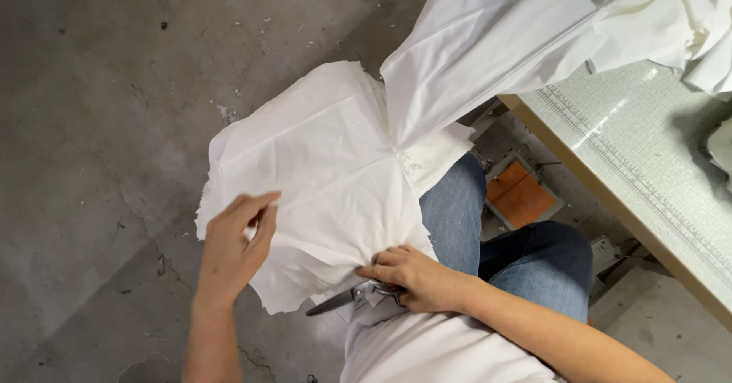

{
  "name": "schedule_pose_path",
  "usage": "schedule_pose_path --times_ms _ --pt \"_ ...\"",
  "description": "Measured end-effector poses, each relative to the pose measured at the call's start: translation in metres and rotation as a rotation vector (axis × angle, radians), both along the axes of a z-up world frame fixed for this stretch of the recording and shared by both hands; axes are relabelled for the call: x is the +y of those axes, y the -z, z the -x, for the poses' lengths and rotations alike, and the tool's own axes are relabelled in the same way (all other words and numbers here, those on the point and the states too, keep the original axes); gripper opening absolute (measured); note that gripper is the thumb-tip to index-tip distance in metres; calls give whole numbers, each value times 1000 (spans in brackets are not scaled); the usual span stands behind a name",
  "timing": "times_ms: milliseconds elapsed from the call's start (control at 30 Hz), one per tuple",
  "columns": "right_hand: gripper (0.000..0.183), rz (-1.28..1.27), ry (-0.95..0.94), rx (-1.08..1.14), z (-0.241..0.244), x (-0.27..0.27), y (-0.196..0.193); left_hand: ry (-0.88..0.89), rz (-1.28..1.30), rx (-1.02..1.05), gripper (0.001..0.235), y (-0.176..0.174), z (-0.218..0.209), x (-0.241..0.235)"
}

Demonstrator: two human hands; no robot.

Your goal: Cutting and separating white fabric pieces using industrial scissors at a sewing workstation.

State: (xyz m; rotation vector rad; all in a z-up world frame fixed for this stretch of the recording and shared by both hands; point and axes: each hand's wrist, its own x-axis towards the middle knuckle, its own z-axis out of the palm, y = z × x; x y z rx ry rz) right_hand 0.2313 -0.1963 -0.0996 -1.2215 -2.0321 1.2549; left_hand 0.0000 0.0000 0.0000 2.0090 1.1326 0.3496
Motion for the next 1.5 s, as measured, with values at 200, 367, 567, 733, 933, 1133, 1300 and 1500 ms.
schedule_pose_path --times_ms 200,367,567,733,933,1133,1300,1500 --pt "62 456 286 293 -29 -18 -59 227 -629 -318 27 66 -108 14" --pt "88 456 698 340 -81 -12 -51 193 -799 -41 53 103 -101 -21" --pt "85 488 777 610 -86 18 -2 69 -728 161 64 101 -40 -48" --pt "87 455 748 671 -88 46 -19 60 -623 146 49 65 -68 -29" --pt "96 422 725 615 -94 44 -14 232 -319 -173 56 66 -136 3" --pt "92 435 731 705 -80 53 -25 208 -143 -131 16 120 -137 11" --pt "91 418 705 650 -78 60 -25 169 -223 -312 21 113 -136 5" --pt "93 437 724 654 -81 60 -3 172 -203 -315 14 113 -136 6"
